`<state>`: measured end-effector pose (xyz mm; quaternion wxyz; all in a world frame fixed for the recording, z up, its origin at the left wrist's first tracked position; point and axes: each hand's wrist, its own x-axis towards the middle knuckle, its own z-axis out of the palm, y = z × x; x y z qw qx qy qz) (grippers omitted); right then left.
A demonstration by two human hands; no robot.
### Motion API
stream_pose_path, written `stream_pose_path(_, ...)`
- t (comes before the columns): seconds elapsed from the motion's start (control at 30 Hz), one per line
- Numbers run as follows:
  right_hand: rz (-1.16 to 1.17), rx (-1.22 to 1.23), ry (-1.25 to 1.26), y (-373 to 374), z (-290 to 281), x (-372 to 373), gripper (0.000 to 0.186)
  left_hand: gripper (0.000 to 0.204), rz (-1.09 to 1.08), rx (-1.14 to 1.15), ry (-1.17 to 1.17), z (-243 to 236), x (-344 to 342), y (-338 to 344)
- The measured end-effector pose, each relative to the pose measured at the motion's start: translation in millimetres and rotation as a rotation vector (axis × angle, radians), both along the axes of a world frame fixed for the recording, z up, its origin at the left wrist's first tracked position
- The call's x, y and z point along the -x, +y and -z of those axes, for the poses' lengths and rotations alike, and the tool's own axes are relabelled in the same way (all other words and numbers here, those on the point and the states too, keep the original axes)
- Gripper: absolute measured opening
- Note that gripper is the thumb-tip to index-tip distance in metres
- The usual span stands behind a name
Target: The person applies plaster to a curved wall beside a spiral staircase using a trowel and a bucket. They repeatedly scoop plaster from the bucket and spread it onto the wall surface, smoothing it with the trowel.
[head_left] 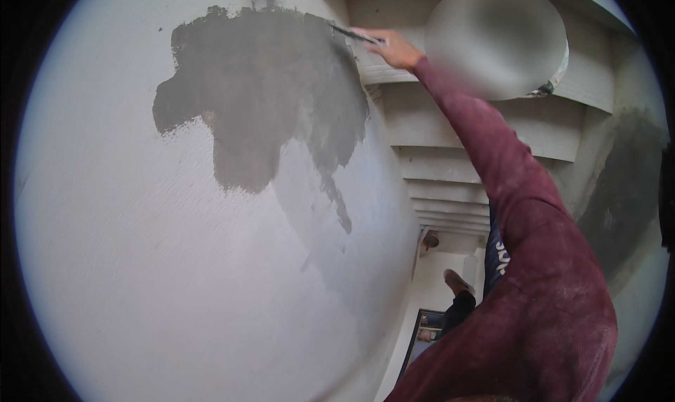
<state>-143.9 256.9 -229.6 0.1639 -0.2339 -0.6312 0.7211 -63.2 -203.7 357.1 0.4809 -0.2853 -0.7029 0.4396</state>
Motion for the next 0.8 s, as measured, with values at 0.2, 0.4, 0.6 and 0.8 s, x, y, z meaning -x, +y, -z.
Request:
stream_pose_path(0.2, -0.129, -0.026, -0.122, -2, 21, 19, 0.041, 0.070, -0.005, -0.010, -0.013, 9, 2, -2)
stream_pose_path(0.4, -0.467, 0.013, -0.021, -70, -17, -41, 0.045, 0.071, -0.043, -0.012, 0.022, 2, -12, -4)
stream_pose_path(0.6, -0.015, -0.069, -0.083, 30, -29, 21, 0.044, 0.071, -0.028, -0.038, 0.005, 13, -8, -9)
stream_pose_path(0.8, -0.252, -0.118, 0.069, -13, -47, 1, 0.047, 0.071, -0.054, -0.070, 0.004, 15, -13, -12)
